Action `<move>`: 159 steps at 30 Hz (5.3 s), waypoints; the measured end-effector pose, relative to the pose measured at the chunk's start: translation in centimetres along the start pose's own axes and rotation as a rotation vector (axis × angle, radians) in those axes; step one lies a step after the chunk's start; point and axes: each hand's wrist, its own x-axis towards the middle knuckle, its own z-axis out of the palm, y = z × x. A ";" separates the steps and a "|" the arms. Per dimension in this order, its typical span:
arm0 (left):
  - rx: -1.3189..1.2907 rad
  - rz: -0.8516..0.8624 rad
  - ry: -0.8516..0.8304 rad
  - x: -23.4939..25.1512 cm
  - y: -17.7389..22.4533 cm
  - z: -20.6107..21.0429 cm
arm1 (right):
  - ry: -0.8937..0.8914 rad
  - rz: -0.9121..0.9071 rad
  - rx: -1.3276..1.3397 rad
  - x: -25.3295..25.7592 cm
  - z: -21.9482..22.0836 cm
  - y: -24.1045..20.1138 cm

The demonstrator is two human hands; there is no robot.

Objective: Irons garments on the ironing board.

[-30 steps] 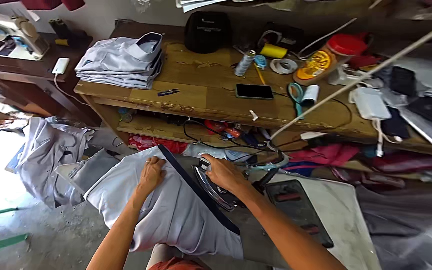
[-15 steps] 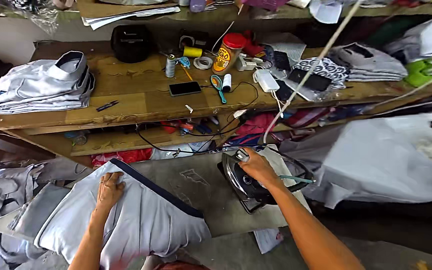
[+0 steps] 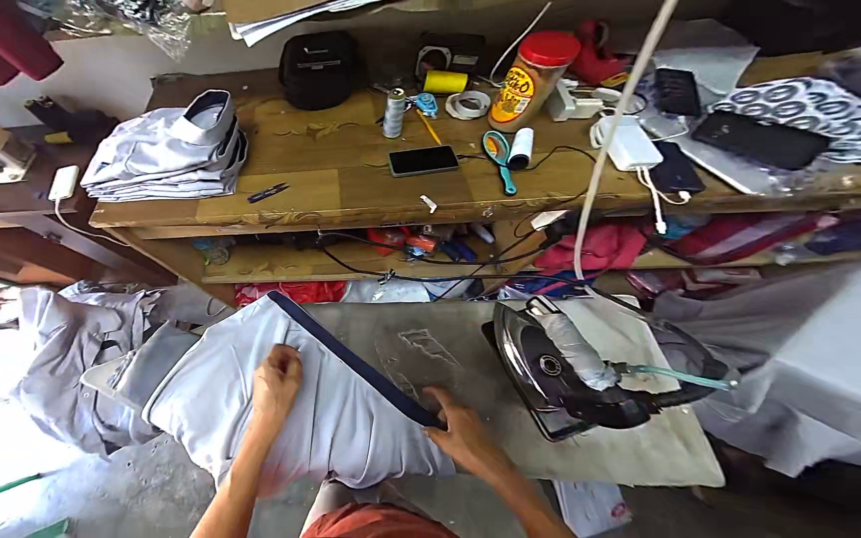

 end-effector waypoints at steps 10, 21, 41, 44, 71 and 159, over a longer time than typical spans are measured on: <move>-0.816 -0.274 -0.509 -5.6 4.3 2.9 | -0.287 -1.118 0.092 -3.4 4.4 -10.3; -0.778 0.535 -0.054 -7.3 5.2 -19.0 | -0.159 -0.845 0.432 0.9 -3.9 -13.3; -0.355 0.492 0.209 -8.6 6.2 -25.9 | -0.177 -1.112 0.579 -2.6 -12.2 -12.2; -0.366 0.316 0.119 1.2 5.0 -22.0 | 0.009 -0.858 0.740 1.4 -13.7 -12.6; 0.251 0.461 0.094 1.6 0.9 8.2 | 0.128 -0.205 -0.018 8.9 -3.2 -8.5; 0.528 0.036 0.143 10.3 -4.2 -12.2 | 0.225 0.083 -0.115 4.5 0.7 -4.1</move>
